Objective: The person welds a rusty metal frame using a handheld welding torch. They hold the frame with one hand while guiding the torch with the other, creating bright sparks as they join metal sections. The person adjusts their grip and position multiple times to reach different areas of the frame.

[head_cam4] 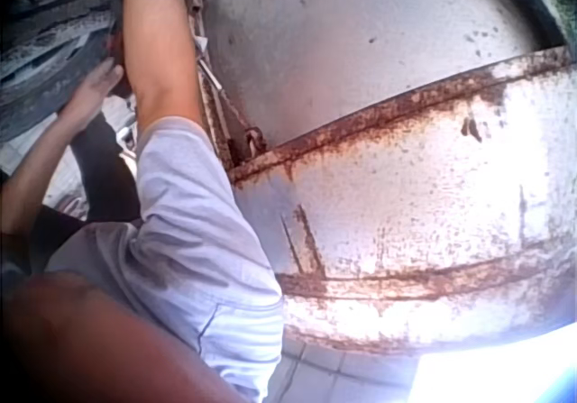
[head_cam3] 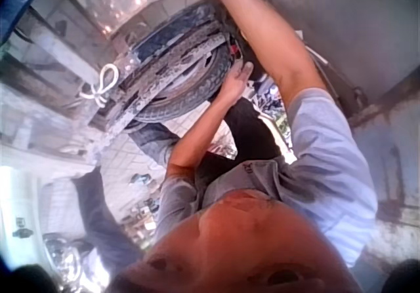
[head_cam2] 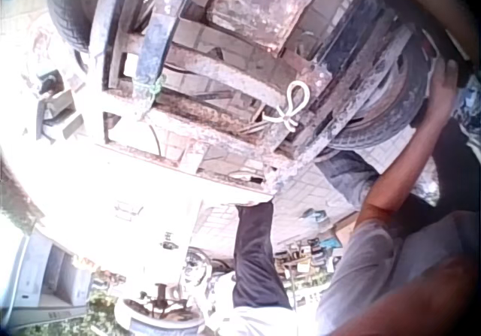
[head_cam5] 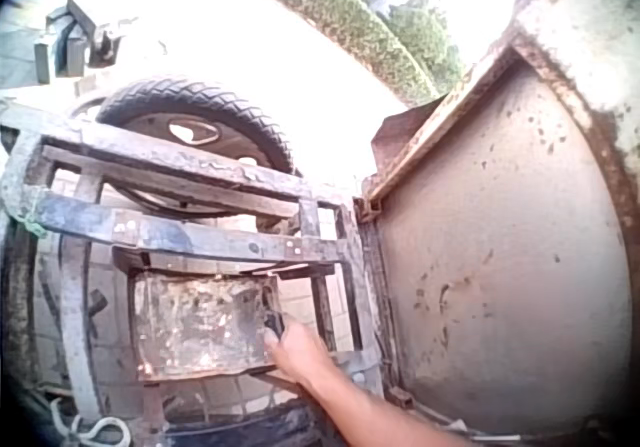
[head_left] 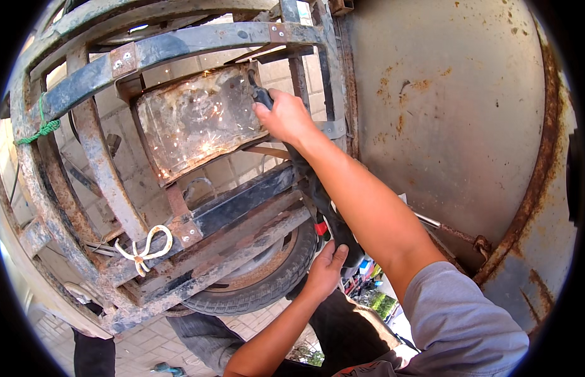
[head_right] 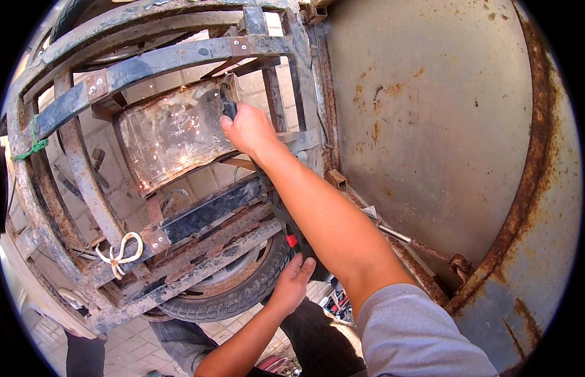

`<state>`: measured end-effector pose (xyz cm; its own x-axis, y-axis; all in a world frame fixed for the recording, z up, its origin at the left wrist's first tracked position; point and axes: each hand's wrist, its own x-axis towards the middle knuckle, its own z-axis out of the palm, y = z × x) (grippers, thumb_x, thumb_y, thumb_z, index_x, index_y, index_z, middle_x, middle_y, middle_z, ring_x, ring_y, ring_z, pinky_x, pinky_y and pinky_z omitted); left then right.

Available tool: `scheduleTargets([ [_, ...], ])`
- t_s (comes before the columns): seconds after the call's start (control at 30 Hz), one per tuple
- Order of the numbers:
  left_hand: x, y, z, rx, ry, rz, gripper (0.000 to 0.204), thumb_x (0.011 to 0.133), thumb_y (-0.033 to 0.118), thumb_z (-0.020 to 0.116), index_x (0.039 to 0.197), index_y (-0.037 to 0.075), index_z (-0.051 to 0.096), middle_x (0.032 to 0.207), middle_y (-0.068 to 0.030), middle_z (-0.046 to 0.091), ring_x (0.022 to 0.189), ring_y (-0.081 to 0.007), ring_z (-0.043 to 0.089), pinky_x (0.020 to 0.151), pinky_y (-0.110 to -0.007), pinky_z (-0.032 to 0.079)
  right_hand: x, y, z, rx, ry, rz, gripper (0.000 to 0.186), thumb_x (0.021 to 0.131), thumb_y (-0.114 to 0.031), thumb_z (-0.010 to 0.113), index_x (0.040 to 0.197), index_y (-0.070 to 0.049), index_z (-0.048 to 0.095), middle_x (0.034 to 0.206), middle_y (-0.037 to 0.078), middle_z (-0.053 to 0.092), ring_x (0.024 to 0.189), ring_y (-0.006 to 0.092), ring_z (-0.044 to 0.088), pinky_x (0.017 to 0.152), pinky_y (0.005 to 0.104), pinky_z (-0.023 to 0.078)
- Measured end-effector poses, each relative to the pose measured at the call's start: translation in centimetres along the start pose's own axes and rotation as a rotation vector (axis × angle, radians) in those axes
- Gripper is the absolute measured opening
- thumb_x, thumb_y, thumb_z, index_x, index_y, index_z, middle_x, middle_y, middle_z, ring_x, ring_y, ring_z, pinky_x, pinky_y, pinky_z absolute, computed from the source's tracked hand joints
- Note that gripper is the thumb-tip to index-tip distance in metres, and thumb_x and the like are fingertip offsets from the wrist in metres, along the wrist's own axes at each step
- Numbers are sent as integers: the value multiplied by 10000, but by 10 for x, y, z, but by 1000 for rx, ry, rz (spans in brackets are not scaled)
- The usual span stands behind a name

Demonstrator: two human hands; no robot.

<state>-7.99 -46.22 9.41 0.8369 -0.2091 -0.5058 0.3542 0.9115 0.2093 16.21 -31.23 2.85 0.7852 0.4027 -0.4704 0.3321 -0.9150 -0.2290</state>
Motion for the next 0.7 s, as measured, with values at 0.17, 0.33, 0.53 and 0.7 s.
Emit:
scheduleTargets([
  [0.17,0,7,0,-13,13,-26,362,981,334,469,1131,9,525,935,-49,607,854,-96,513,785,-252,423,3,0,1,17,11,-32,380,798,-275,601,958,69,600,897,309,617,900,454,594,809,471,470],
  [0.33,1,11,1,-79,21,-8,360,981,331,471,1135,10,523,916,-31,602,837,-88,505,763,-249,420,7,0,3,1,17,-18,380,795,-281,593,940,70,601,887,305,621,889,454,597,800,470,471],
  [0.53,2,12,1,-56,27,2,363,977,345,473,1098,7,533,867,-36,589,804,-91,495,734,-257,419,12,3,5,-90,-47,66,441,808,-353,595,1050,16,608,832,239,651,821,383,633,741,431,475],
  [0.7,6,-3,-3,34,41,8,405,962,392,488,1032,-5,528,762,-38,523,740,-96,457,667,-270,406,11,2,4,-89,-36,49,452,803,-365,586,1025,27,615,821,257,641,810,388,633,735,431,473],
])
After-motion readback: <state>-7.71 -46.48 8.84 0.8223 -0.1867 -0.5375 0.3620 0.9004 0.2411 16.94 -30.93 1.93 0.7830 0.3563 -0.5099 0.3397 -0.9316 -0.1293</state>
